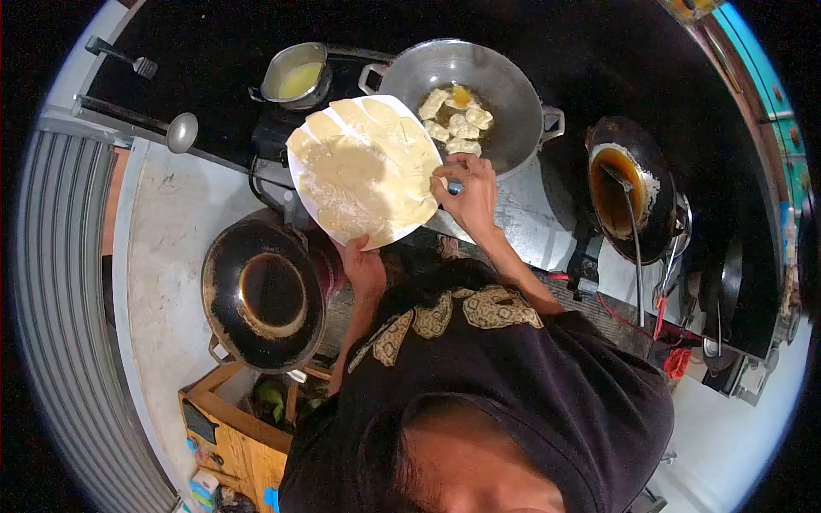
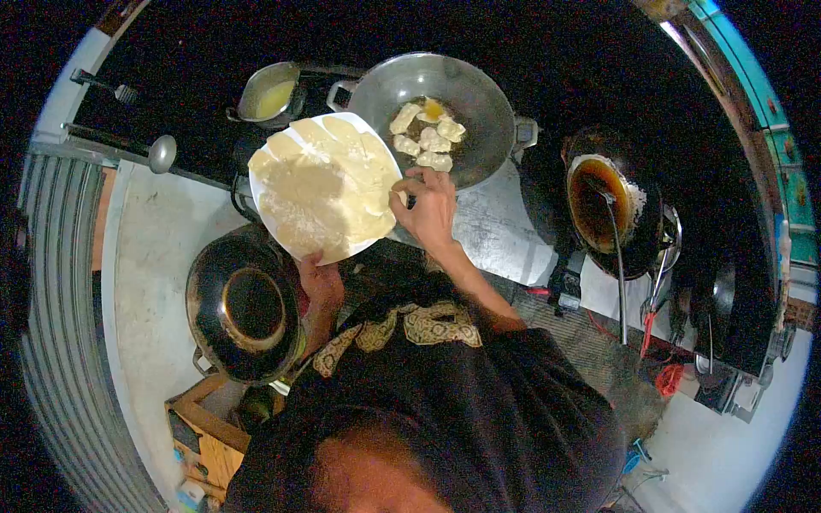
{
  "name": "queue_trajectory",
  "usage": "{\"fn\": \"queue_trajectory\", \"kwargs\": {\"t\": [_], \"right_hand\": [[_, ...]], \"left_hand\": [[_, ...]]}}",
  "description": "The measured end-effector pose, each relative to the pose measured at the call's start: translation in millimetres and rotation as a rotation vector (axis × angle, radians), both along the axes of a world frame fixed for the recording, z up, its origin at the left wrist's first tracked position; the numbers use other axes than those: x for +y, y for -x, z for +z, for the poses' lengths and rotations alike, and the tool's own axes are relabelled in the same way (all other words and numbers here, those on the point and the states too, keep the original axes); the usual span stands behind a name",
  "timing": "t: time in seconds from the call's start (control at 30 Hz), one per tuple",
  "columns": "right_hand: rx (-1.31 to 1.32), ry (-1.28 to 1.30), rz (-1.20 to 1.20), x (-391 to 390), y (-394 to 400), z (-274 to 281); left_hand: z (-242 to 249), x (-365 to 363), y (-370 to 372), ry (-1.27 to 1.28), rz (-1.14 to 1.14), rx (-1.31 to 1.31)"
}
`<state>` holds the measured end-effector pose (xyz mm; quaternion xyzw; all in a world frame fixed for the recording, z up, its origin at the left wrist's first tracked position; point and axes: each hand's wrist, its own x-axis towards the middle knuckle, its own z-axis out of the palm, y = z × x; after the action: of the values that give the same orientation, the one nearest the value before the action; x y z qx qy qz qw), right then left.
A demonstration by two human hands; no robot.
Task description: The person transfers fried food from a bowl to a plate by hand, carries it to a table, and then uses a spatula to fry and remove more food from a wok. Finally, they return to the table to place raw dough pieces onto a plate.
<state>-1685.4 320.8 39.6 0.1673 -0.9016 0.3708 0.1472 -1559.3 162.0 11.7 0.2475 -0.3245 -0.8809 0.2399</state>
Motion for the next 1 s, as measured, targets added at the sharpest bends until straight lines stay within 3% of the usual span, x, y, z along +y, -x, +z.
{"fn": "queue_trajectory", "kwargs": {"t": [0.1,0.2,0.3,0.6,0.8,1.0], "right_hand": [[0.031,0.083,0.105,-3,1,8],[-0.147,0.091,0.146,-6,-2,18],[-0.304,0.289,0.120,-12,1,7],[-0.466,0.180,0.186,5,20,-6],[-0.560,0.371,0.198,7,32,-32],[-0.421,0.072,0.256,6,35,-19]], "left_hand": [[-1,-1,-1,0.036,-0.042,0.015],[0,-1,1,0.062,-0.047,0.042],[-4,-1,0,0.014,-0.048,0.031],[-6,-2,5,-0.063,-0.031,-0.014],[-18,1,6,-0.061,-0.010,-0.030],[-30,6,10,-0.080,0.057,-0.054]]}}
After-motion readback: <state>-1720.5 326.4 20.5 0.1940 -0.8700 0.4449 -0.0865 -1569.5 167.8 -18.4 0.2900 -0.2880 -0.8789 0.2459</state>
